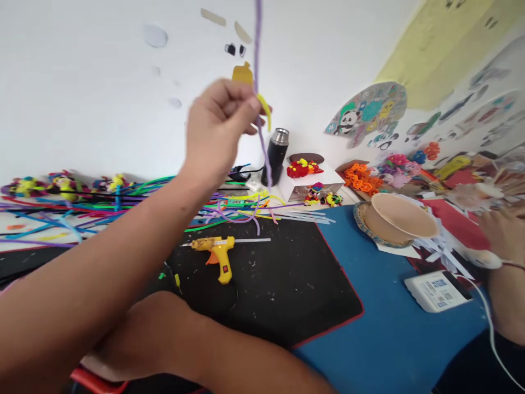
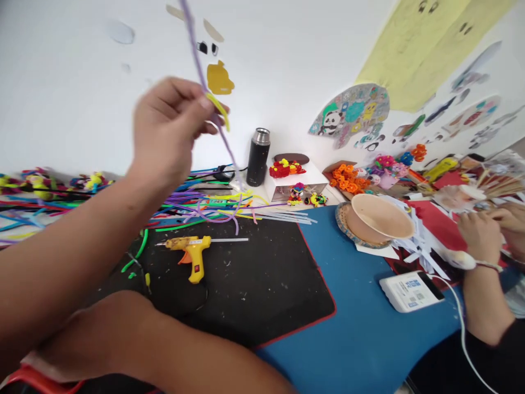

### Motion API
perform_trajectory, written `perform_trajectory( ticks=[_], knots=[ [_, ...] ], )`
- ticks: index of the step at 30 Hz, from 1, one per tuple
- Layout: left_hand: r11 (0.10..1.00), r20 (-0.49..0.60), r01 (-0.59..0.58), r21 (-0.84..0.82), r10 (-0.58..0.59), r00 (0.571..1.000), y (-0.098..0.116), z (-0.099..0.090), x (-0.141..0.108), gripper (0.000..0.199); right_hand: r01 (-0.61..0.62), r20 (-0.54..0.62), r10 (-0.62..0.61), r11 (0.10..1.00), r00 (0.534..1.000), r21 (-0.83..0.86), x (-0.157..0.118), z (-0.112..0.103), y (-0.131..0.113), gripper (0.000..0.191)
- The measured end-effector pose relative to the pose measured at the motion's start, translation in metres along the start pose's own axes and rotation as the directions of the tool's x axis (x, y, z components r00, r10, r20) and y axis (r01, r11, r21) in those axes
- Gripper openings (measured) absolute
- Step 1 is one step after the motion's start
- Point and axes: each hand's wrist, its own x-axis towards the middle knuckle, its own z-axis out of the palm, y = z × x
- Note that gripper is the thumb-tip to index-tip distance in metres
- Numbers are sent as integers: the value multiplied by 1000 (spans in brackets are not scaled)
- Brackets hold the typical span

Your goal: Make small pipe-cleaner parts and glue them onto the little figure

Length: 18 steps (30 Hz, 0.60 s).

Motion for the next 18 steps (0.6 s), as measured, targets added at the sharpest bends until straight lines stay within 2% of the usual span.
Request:
perform_trajectory(
  ticks=[2,4,6,7,8,10,12,14,16,18],
  knots=[
    [989,-68,-133,57,137,988,26,-28,-3,6,37,15,-37,999,999,12,-3,-5,-2,27],
    [956,-69,-153,249,175,982,51,-62,-18,5,56,22,-56,998,998,21,-6,-10,-4,34],
    [881,3,-34,472,37,999,70,-97,-41,6,45,-13,-44,999,999,19,-10,-15,-5,38],
    [829,37,31,559,-62,997,78,-115,-54,6,43,-38,-43,999,998,15,-12,-18,-5,35],
    [775,64,105,623,-185,981,84,-131,-68,7,-7,-77,9,1000,997,27,-14,-21,-5,34],
    [725,71,270,633,-401,913,94,-161,-95,11,-56,-148,70,994,986,99,-17,-25,-3,33],
    [651,-4,460,604,-574,819,103,-185,-118,16,-89,-236,144,970,961,227,-19,-28,0,34],
    [578,-46,531,620,-648,760,110,-202,-136,20,-128,-312,263,910,913,394,-18,-29,4,35],
    [540,-60,545,642,-673,737,115,-213,-149,25,-144,-337,393,807,855,573,-17,-29,8,36],
    [492,-81,544,680,-687,722,115,-219,-156,31,-133,-309,498,670,810,731,-15,-28,12,38]
  ],
)
